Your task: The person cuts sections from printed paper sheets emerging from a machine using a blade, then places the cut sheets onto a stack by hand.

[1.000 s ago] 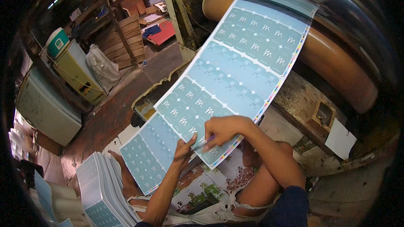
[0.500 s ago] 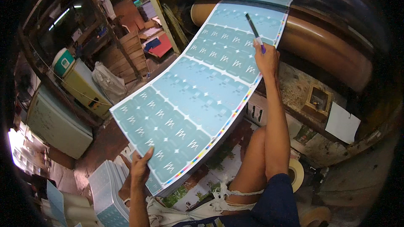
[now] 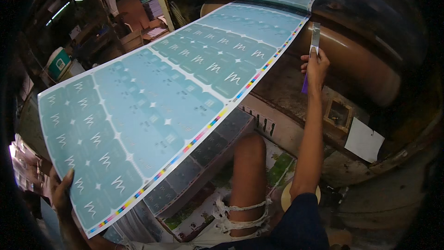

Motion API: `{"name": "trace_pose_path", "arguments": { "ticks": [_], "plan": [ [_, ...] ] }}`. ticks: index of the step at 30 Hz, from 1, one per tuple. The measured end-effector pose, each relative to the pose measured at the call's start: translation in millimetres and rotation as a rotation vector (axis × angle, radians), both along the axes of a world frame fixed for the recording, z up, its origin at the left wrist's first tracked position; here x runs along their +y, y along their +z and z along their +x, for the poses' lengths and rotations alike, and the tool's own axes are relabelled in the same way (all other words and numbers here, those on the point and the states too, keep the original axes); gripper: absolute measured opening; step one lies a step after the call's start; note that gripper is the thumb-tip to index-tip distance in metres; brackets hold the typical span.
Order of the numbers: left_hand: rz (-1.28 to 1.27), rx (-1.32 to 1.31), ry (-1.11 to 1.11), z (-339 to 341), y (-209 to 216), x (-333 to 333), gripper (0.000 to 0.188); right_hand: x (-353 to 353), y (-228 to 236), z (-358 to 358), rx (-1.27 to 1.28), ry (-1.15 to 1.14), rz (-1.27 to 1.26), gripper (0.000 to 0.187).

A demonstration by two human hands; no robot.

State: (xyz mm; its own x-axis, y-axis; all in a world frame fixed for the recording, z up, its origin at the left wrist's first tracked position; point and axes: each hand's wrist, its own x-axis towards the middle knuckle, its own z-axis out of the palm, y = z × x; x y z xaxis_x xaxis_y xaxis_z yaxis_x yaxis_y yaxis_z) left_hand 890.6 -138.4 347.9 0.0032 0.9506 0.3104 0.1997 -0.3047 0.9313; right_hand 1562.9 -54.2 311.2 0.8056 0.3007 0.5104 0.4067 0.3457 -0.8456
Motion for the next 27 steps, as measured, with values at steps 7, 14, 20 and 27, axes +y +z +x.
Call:
{"name": "trace_pose_path", "arguments": {
  "ticks": [7, 14, 20, 27],
  "plan": [
    [-0.021, 0.075, 0.068, 11.7, 12.4, 28.7, 0.047, 24.4, 78.0, 86.7, -0.092, 0.072, -0.147, 0.036],
    [-0.138, 0.171, -0.118, -126.3, -116.0, -161.1, 0.054, -83.2, -53.7, 48.0, -0.010, 0.239, -0.313, 0.035],
    [-0.354, 0.020, 0.100, -462.6, -205.2, -153.8, 0.046, -140.4, -155.1, -350.6, -0.029, 0.180, -0.448, 0.031],
    [-0.456, -0.216, 0.009, -605.8, -165.9, -69.6, 0.051, -73.5, -0.7, -490.2, -0.979, -0.410, -0.458, 0.052]
  ]
}}
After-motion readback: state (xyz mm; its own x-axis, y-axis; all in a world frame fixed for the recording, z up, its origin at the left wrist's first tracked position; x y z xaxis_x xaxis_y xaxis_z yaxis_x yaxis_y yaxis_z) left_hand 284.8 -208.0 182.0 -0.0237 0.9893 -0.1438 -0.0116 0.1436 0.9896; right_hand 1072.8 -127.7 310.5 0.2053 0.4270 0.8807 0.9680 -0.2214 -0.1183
